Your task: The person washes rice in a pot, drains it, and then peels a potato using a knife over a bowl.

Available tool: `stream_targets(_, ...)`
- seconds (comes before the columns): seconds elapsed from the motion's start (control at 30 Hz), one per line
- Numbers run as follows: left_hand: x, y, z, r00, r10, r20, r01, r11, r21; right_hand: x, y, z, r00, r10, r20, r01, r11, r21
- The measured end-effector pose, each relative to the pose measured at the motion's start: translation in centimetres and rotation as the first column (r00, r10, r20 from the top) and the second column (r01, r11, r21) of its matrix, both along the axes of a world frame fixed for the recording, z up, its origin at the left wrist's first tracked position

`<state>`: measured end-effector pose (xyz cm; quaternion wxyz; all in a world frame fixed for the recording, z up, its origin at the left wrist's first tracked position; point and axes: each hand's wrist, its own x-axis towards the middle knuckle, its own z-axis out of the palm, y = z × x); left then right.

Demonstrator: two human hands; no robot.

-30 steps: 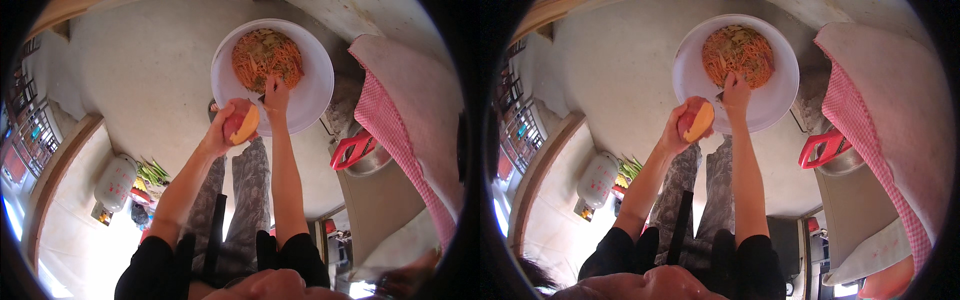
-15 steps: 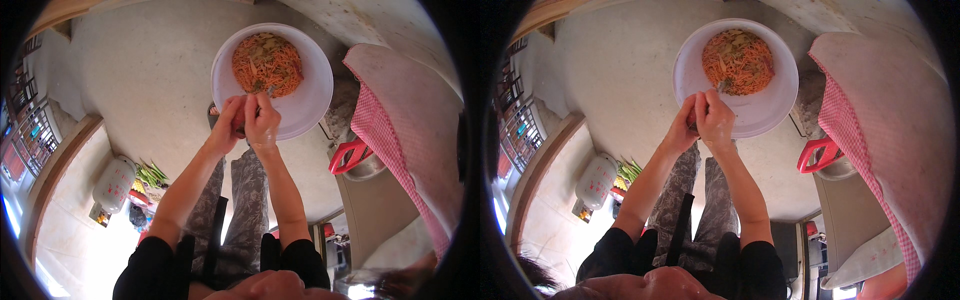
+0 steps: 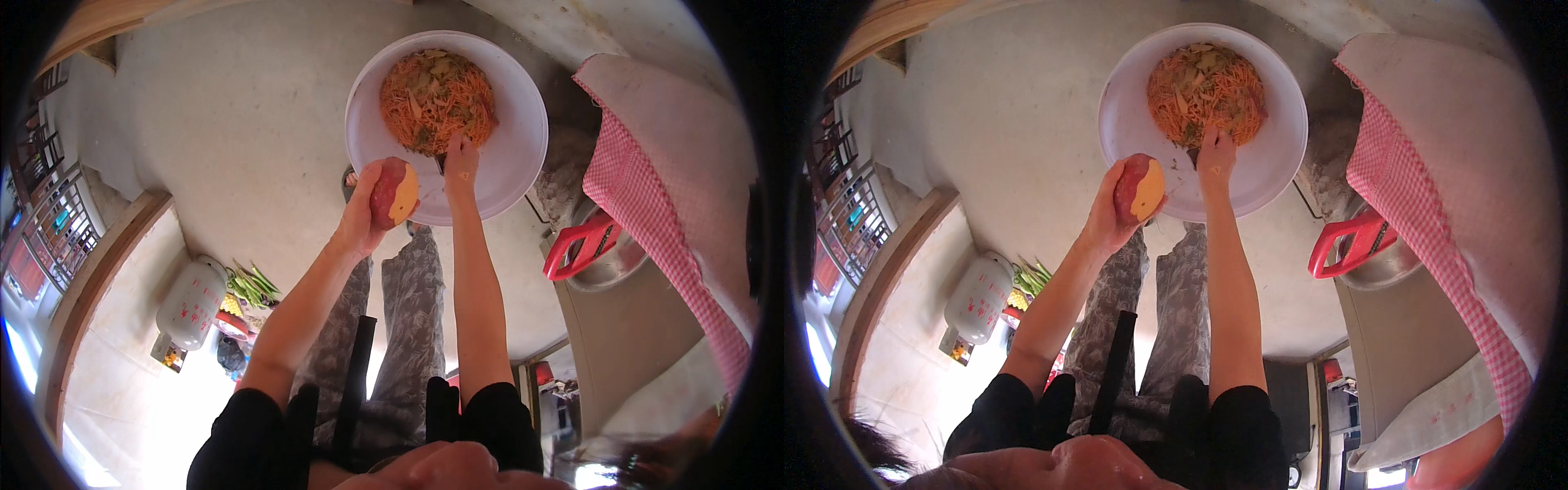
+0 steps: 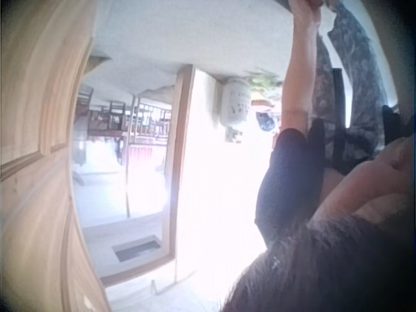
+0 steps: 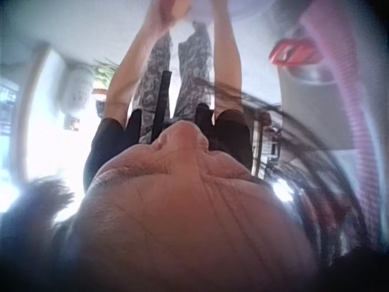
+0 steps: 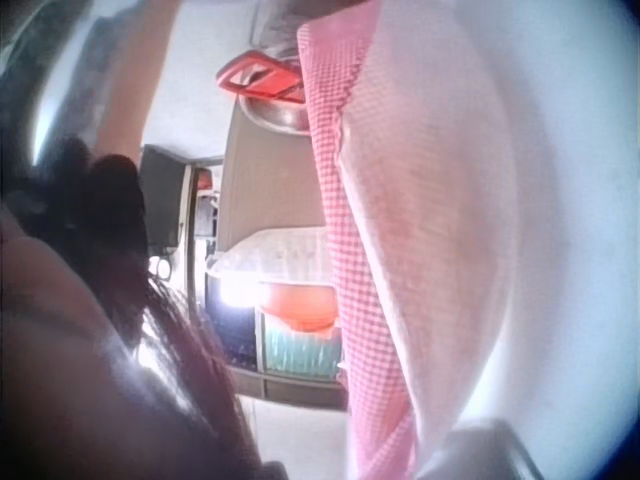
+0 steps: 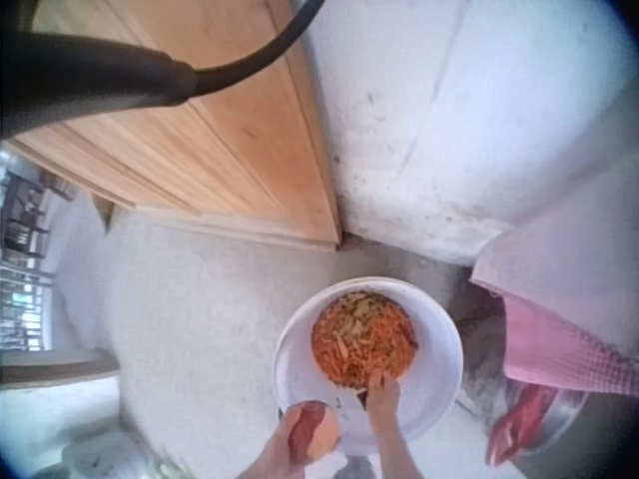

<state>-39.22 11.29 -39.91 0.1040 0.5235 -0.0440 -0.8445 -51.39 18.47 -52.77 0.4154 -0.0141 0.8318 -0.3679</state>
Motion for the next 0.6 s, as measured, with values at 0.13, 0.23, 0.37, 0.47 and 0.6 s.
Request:
stream_targets(0.13,0.7,0.5,-1.0,0.999,-0.044,-0.009,0.042,0.993,-0.108,0.8,-2.3,8.2,0.997,-0.011,-0.074,-0.006,0.975,-0.22)
stream_targets(0.23,0.6,1.6,-1.3,0.951,-0.268,0.157,0.308,0.747,-0.589,2.6,-3.4,13.6,0.95,0.235,-0.207,-0.276,0.941,-0.197)
stream_targets(0.37,0.5,1.6,-0.7,0.996,-0.086,-0.016,0.077,0.954,-0.289,3.0,-4.0,14.2,0.865,0.347,-0.363,-0.425,0.89,-0.162)
stream_targets(0.47,1.0,1.1,-0.6,0.994,-0.105,0.014,0.106,0.992,-0.068,1.0,-5.8,12.3,0.949,0.161,-0.27,-0.201,0.971,-0.127)
stream_targets(0.6,-0.6,0.4,0.8,0.986,-0.142,-0.091,0.147,0.988,0.047,-1.4,-1.5,0.4,0.979,0.162,-0.125,-0.152,0.984,0.091)
